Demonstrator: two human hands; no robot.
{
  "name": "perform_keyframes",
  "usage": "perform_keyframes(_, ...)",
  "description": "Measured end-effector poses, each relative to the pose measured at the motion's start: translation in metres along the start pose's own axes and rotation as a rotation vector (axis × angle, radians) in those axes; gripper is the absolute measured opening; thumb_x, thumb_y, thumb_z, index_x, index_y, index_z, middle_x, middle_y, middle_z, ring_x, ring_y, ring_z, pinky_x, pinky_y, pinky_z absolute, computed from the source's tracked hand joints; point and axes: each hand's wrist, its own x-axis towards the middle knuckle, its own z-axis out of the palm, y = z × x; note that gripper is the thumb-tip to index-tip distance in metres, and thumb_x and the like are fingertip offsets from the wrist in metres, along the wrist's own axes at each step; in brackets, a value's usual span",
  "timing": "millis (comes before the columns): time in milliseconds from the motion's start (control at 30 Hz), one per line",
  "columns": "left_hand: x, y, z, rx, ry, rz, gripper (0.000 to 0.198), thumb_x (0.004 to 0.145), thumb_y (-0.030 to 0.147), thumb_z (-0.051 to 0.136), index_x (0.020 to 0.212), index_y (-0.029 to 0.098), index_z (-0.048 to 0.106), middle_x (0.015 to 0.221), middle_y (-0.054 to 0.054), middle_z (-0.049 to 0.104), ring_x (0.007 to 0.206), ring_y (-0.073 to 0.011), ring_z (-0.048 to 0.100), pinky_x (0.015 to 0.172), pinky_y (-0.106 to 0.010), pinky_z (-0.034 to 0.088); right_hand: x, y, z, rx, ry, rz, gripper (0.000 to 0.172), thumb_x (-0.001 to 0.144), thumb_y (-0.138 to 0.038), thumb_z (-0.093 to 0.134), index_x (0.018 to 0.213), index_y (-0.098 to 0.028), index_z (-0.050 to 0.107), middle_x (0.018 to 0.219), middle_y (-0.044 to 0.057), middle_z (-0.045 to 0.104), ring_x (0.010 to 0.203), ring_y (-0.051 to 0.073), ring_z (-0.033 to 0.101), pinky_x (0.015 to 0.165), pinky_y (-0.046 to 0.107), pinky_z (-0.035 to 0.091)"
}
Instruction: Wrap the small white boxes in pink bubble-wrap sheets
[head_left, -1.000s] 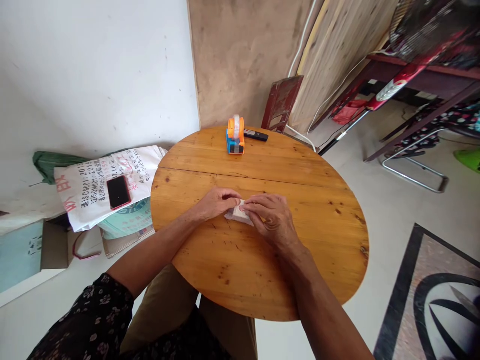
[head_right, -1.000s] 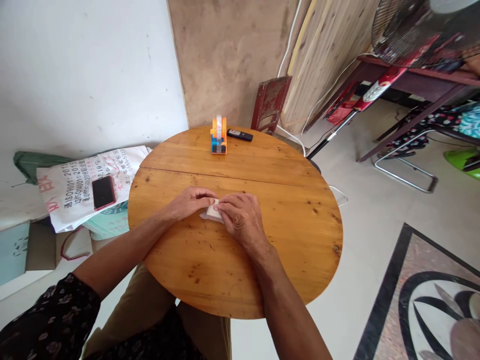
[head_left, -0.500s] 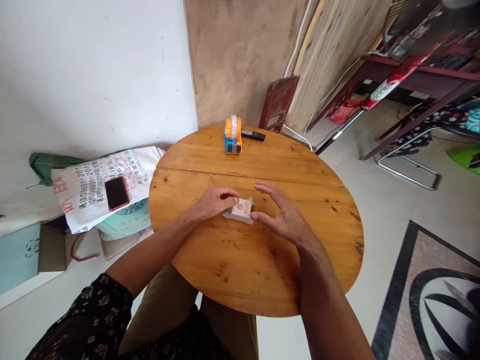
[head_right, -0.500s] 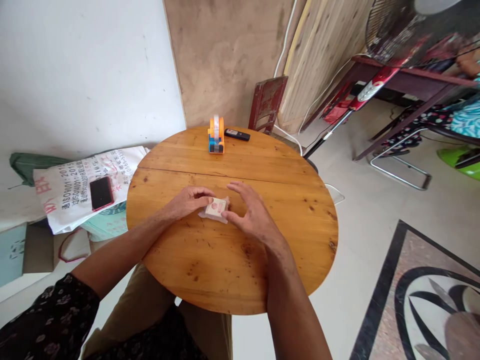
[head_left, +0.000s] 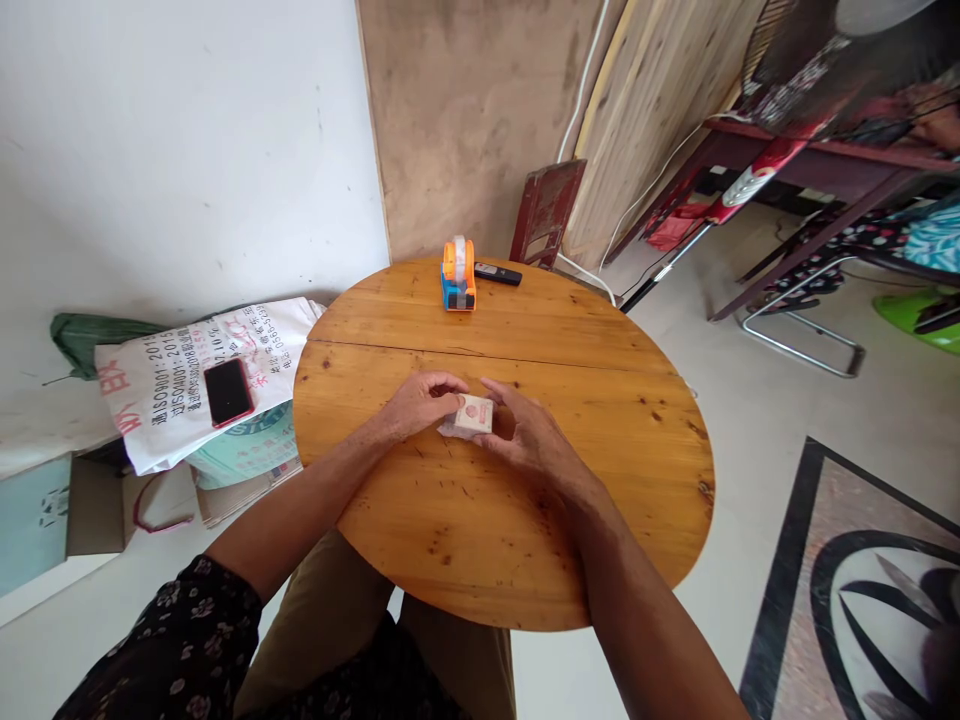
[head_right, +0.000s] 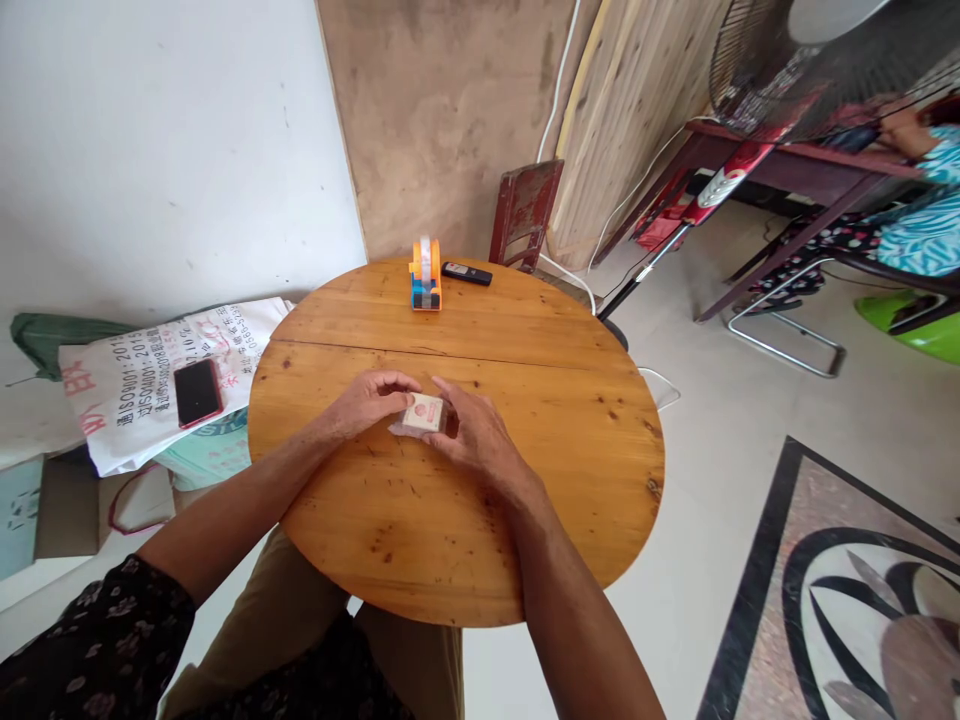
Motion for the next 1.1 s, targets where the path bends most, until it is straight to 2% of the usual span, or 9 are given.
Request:
perform_keyframes(100, 0.003, -0.003, 0.0, 0.045, 0.052, 0.024, 0.024, 0.073, 0.023, 0.065, 0.094, 0.011, 0.071, 0.086, -0.005, 0.072, 0.072, -0.0136, 0.062, 0.068, -0.025, 0.048, 0.0, 0.002, 0.003, -0.012, 0.012, -0.008, 0.072, 0.077, -0.03, 0.069, 0.145, -0.025, 0.045, 0.13, 0.012, 0.065, 0.114, 0.033, 0.062, 0.097, 0.051, 0.047)
perform_keyframes(267, 0.005, -0.004, -0.004, 0.14, 0.2, 0.068, 0.022, 0.073, 0.019, 0.062, 0.092, 0.011, 0.071, 0.09, -0.006, 0.072, 0.08, -0.015, 0.063, 0.078, -0.027, 0.049, -0.003, 0.004, -0.005, 0.027, -0.075, 0.003, 0.085, 0.075, -0.046, 0.074, 0.149, -0.026, 0.038, 0.146, 0.014, 0.051, 0.13, 0.036, 0.051, 0.104, 0.055, 0.043)
perform_keyframes(367, 0.005, -0.001, -0.007, 0.124, 0.228, 0.043, 0.021, 0.074, 0.018, 0.06, 0.091, 0.012, 0.07, 0.089, -0.006, 0.072, 0.079, -0.0138, 0.063, 0.077, -0.026, 0.049, -0.004, 0.004, -0.011, 0.062, -0.071, 0.037, 0.086, 0.077, -0.052, 0.072, 0.151, -0.027, 0.035, 0.148, 0.014, 0.049, 0.133, 0.035, 0.05, 0.106, 0.054, 0.042)
perform_keyframes(533, 0.003, -0.001, -0.009, 0.051, 0.082, -0.108, 0.031, 0.075, 0.022, 0.063, 0.105, 0.012, 0.067, 0.073, -0.001, 0.067, 0.052, -0.0077, 0.052, 0.047, -0.019, 0.039, -0.002, 0.006, -0.008, 0.063, -0.066, 0.006, 0.085, 0.076, -0.046, 0.074, 0.149, -0.025, 0.037, 0.142, 0.015, 0.054, 0.127, 0.035, 0.055, 0.104, 0.054, 0.044)
perform_keyframes(667, 0.003, -0.002, -0.007, 0.016, -0.036, -0.122, 0.038, 0.078, 0.021, 0.063, 0.115, 0.01, 0.062, 0.058, 0.003, 0.057, 0.045, -0.0079, 0.051, 0.042, -0.018, 0.036, 0.001, 0.004, 0.0, 0.046, -0.023, 0.001, 0.074, 0.076, -0.033, 0.071, 0.145, -0.024, 0.044, 0.135, 0.014, 0.061, 0.121, 0.033, 0.06, 0.102, 0.05, 0.046)
perform_keyframes(767, 0.004, -0.003, -0.005, -0.049, -0.059, -0.056, 0.035, 0.079, 0.021, 0.063, 0.112, 0.009, 0.061, 0.067, 0.001, 0.062, 0.05, -0.0081, 0.054, 0.047, -0.02, 0.044, 0.002, 0.001, 0.003, 0.016, 0.055, 0.034, 0.066, 0.078, -0.029, 0.067, 0.141, -0.02, 0.048, 0.129, 0.014, 0.065, 0.117, 0.031, 0.062, 0.101, 0.048, 0.047)
perform_keyframes(933, 0.004, -0.003, -0.003, -0.063, -0.022, -0.002, 0.033, 0.079, 0.025, 0.066, 0.108, 0.01, 0.063, 0.083, -0.003, 0.066, 0.055, -0.0053, 0.052, 0.047, -0.017, 0.039, 0.002, 0.002, 0.002, 0.013, 0.048, 0.059, 0.065, 0.078, -0.032, 0.067, 0.139, -0.021, 0.049, 0.125, 0.014, 0.067, 0.112, 0.031, 0.065, 0.096, 0.048, 0.05)
perform_keyframes(1000, 0.004, -0.004, -0.003, -0.042, 0.016, -0.008, 0.033, 0.079, 0.025, 0.066, 0.109, 0.01, 0.063, 0.086, -0.004, 0.067, 0.055, -0.0045, 0.051, 0.049, -0.017, 0.04, 0.001, 0.002, -0.003, 0.032, 0.024, 0.053, 0.066, 0.078, -0.037, 0.069, 0.139, -0.021, 0.05, 0.129, 0.015, 0.065, 0.116, 0.033, 0.063, 0.097, 0.05, 0.049)
perform_keyframes(1100, 0.005, -0.005, -0.003, -0.036, 0.118, -0.012, 0.034, 0.077, 0.023, 0.066, 0.109, 0.01, 0.063, 0.098, -0.007, 0.068, 0.053, -0.0033, 0.05, 0.05, -0.018, 0.04, 0.0, -0.001, -0.013, 0.075, 0.095, 0.014, 0.058, 0.081, -0.043, 0.068, 0.133, -0.023, 0.054, 0.134, 0.014, 0.061, 0.123, 0.032, 0.058, 0.103, 0.05, 0.046)
